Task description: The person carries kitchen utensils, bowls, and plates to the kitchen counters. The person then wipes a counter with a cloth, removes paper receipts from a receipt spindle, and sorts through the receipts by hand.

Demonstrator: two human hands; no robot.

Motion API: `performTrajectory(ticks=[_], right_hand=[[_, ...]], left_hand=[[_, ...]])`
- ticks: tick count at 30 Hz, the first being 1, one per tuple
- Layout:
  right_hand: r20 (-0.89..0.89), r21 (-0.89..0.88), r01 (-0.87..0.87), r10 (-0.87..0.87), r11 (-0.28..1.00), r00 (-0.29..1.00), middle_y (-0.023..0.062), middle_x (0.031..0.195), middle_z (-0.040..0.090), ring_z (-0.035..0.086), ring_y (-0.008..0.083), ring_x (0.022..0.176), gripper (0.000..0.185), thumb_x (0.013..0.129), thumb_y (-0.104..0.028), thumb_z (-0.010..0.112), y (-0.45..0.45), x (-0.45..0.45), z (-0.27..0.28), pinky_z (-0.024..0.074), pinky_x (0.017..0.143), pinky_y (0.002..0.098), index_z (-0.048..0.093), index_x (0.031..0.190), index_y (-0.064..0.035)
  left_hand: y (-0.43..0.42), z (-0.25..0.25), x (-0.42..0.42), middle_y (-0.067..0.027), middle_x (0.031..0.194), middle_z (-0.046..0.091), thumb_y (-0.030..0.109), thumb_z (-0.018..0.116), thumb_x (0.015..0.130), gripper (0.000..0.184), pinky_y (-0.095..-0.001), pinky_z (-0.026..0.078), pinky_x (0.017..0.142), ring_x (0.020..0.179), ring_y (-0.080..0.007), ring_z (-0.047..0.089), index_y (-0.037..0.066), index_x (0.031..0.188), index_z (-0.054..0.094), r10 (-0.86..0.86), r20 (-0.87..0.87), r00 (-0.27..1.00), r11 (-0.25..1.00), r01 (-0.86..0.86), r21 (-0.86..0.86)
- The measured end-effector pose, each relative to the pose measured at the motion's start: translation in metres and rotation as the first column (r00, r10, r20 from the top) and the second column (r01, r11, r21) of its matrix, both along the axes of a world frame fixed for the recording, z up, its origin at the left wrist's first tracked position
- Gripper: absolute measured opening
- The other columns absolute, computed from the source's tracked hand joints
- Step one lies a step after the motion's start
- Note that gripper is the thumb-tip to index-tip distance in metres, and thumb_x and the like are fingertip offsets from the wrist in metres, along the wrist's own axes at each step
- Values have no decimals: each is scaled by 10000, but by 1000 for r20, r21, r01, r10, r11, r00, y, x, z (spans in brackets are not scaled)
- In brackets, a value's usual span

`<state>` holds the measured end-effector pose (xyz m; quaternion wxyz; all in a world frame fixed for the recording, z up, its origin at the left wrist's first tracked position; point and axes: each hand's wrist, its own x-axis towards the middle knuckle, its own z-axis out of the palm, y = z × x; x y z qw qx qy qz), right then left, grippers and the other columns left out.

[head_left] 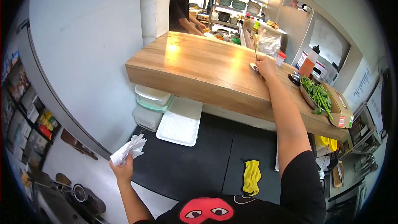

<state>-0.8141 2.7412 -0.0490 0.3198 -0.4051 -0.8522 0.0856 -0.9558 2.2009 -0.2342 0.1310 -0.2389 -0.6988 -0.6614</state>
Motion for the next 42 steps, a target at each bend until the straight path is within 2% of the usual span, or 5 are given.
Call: performTrajectory(ticks=[20,24,28,34,42], right_hand=[[-113,806,-305,637,507,762,139,1025,568,548,309,944,309,731,-117,604,-138,97,-30,441,824,390,568,1034,-71],[201,570,-528,516,630,833,131,1043,566,546,302,978,329,692,-84,596,-151,197,-140,449,828,392,578,1019,-64],[-45,-42,68,-70,997,997,232,1240,451,429,383,1146,495,741,-132,647,-130,299,-295,369,955,424,478,1199,-48],[393,-401,-96,265,911,880,206,1411,246,233,438,1281,653,781,-244,621,-226,344,-441,275,1029,468,333,1344,-82],[55,-402,165,-156,900,986,210,762,581,550,409,738,188,832,-178,540,-212,352,-416,432,647,478,535,735,-17]], left_hand=[[-5,-21,-3,-98,914,643,39,648,780,226,-289,479,763,835,-160,606,-42,989,617,12,-230,973,984,-53,-172],[-10,-2,14,-90,947,644,60,625,818,205,-301,479,788,854,-172,607,-41,996,617,-35,-144,989,980,6,-198],[-2,10,41,-122,966,645,12,611,817,197,-285,486,787,857,-181,618,-68,997,612,-36,-207,978,966,-20,-259],[32,19,71,-102,951,643,25,625,813,205,-292,465,798,856,-165,604,-61,1000,610,-178,-151,972,951,131,-280],[50,27,96,-108,1005,624,21,623,811,252,-313,450,847,922,-182,588,-58,1047,586,-295,-237,926,906,192,-377]])
